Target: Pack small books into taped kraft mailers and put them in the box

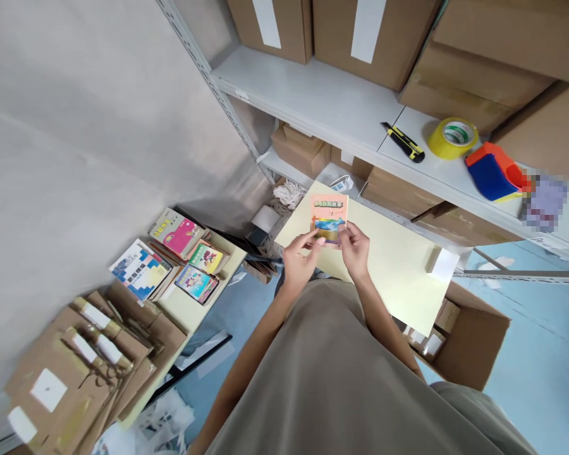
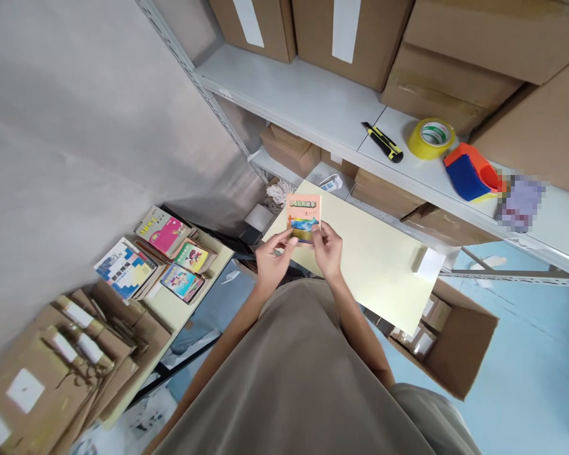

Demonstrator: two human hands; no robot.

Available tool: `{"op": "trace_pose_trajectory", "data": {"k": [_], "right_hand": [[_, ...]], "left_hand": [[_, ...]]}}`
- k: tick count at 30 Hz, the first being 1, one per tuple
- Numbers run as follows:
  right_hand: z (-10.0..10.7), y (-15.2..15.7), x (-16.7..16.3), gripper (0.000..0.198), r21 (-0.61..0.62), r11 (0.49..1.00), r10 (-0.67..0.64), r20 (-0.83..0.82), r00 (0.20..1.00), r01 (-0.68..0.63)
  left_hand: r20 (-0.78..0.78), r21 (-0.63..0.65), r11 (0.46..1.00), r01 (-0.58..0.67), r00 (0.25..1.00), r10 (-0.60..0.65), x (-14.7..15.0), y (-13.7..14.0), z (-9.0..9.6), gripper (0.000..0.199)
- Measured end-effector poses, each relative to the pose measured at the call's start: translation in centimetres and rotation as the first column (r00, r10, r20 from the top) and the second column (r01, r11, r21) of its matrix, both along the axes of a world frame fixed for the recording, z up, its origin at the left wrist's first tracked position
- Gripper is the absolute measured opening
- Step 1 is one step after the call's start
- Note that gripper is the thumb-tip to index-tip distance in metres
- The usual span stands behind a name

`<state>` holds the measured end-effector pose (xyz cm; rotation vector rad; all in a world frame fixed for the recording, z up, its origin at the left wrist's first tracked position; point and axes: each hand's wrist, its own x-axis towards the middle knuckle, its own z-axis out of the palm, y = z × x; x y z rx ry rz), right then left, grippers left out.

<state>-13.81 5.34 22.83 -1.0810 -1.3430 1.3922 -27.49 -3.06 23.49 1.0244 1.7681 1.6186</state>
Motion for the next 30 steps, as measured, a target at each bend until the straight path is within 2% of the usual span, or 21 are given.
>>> {"op": "trace_pose_trajectory", "data": {"k": [3,5,7,9,12,15,18,20,25,28,30], "right_hand": [[0.0,0.5,0.5,0.055,-0.058,0.997,0.046,-0.027,0.999,-0.048],[0.1,0.4,0.4,0.057,-0.093,0.992,0.076,-0.049,0.996,-0.08],[0.0,0.0,0.0,0.06,-0.116,0.987,0.104,-0.064,0.992,-0.111],[-0.2,-0.3,-0.5,0.061,-0.116,0.983,0.137,-0.055,0.989,-0.143],[-0.8,-0.6,-1.3,0.06,-0.102,0.98,0.172,-0.024,0.985,-0.174],[-1.2,-0.7,-1.9,0.058,-0.082,0.983,0.168,0.001,0.986,-0.167],[-1.0,-1.1,-2.4,0.056,0.055,0.996,0.064,0.06,0.996,-0.067],[-0.5,-1.6,-2.9,0.05,0.133,0.99,0.038,0.101,0.994,-0.051],[0.3,-3.1,-4.6,0.049,0.04,0.984,0.167,0.092,0.982,-0.172],[0.0,-2.7,-4.8,0.047,0.009,0.988,0.154,0.077,0.985,-0.155],[-0.3,-1.8,-4.2,0.049,-0.03,0.989,0.144,0.061,0.988,-0.142]], "left_hand": [[0.101,-0.006,0.984,-0.178,0.979,0.177,-2.5,-0.4,-0.8,0.047],[0.211,0.01,0.982,-0.189,0.96,0.183,-3.7,-0.6,-1.1,0.061],[0.334,0.006,0.992,-0.128,0.935,0.119,-4.0,-0.9,-1.0,0.066],[0.459,-0.006,1.0,-0.016,0.889,0.017,-3.7,-1.1,-0.7,0.062],[0.546,-0.006,0.998,0.064,0.836,-0.051,-2.9,-1.5,-0.5,0.061],[0.509,-0.022,1.0,-0.02,0.86,0.029,-2.7,-1.8,-0.7,0.06],[0.436,-0.027,0.995,-0.093,0.895,0.096,-3.1,-1.9,-1.0,0.058],[0.379,-0.018,0.993,-0.113,0.919,0.111,-3.1,-2.0,-0.8,0.056],[0.149,-0.011,0.999,-0.053,0.987,0.054,-2.1,-2.3,0.2,0.039],[0.011,-0.021,0.998,0.051,0.999,-0.051,-2.1,-2.7,0.6,0.029],[-0.011,-0.017,0.999,0.052,0.999,-0.052,-2.9,-2.9,0.5,0.032]]}}
